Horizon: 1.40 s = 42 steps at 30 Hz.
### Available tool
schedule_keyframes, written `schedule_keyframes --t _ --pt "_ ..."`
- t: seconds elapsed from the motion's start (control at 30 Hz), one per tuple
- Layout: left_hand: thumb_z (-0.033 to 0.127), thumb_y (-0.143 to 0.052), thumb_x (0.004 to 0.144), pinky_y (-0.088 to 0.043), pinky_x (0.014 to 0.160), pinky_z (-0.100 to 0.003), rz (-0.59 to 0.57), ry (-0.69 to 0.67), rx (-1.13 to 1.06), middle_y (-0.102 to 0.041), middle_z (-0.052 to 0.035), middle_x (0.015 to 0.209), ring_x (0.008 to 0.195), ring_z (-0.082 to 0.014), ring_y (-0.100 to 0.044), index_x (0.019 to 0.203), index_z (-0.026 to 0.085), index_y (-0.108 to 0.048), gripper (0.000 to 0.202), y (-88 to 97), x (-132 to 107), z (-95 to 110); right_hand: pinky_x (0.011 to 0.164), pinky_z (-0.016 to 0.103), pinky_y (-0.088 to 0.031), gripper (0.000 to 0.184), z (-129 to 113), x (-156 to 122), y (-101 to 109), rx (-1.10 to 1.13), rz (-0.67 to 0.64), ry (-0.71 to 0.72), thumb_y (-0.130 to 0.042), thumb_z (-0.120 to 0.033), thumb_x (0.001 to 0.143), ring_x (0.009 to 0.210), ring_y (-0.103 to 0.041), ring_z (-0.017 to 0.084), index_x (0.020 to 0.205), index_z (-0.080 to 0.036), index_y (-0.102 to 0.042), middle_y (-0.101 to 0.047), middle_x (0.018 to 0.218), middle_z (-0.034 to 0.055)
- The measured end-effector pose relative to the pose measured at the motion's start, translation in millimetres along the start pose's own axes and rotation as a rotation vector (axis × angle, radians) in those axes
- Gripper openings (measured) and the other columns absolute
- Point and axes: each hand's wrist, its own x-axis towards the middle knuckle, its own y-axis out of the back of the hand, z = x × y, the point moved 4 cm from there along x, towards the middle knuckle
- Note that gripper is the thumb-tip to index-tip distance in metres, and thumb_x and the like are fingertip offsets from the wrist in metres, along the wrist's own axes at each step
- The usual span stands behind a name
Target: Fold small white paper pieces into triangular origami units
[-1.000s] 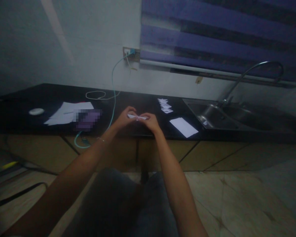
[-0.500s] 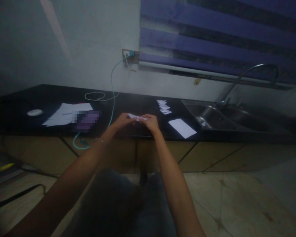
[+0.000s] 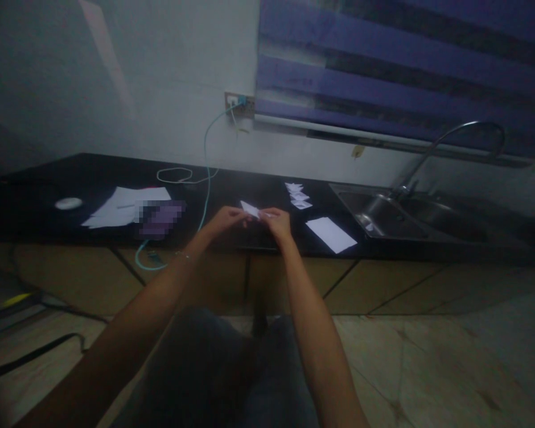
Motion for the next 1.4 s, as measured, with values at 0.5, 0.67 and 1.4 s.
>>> schedule_keyframes --t 0.5,0.67,1.4 --pt "0.048 -0.057 0.086 -0.043 0.057 -0.023 -0.02 0.02 -0.056 -0.061 -0.0021 0.063 0.057 -0.0121 -0.057 0.078 0.012 -0.058 0.036 -11.5 4.5 -2.7 0.061 0.026 -0.044 0.04 -5.7 -6.7 -8.8 -0.128 -0.175 0.017 -0.083 -0.039 0.054 0.064 -0.061 0.015 0.082 -0.014 -0.069 -0.07 0.071 0.0028" --pt "0.051 -0.052 0.088 -0.044 0.06 -0.025 -0.075 -0.042 -0.072 -0.061 -0.0016 0.065 0.06 -0.0136 -0.06 0.085 0.012 -0.057 0.039 -12.8 2.1 -1.7 0.06 0.025 -0.043 0.037 -9.5 -6.2 -9.9 -0.057 -0.198 0.059 -0.077 -0.038 0.062 0.062 -0.058 0.013 0.091 -0.016 -0.069 -0.067 0.071 0.0005" --pt "0.035 -0.063 0.081 -0.046 0.066 -0.024 -0.265 -0.068 -0.232 -0.067 -0.0097 0.089 0.075 -0.0132 -0.058 0.087 0.011 -0.067 0.025 -18.3 6.0 -10.6 0.076 0.031 -0.046 0.029 -10.8 -1.7 -9.5 -0.383 -0.149 0.291 -0.071 -0.047 0.071 0.082 -0.058 0.018 0.081 -0.02 -0.073 -0.066 0.087 0.0057"
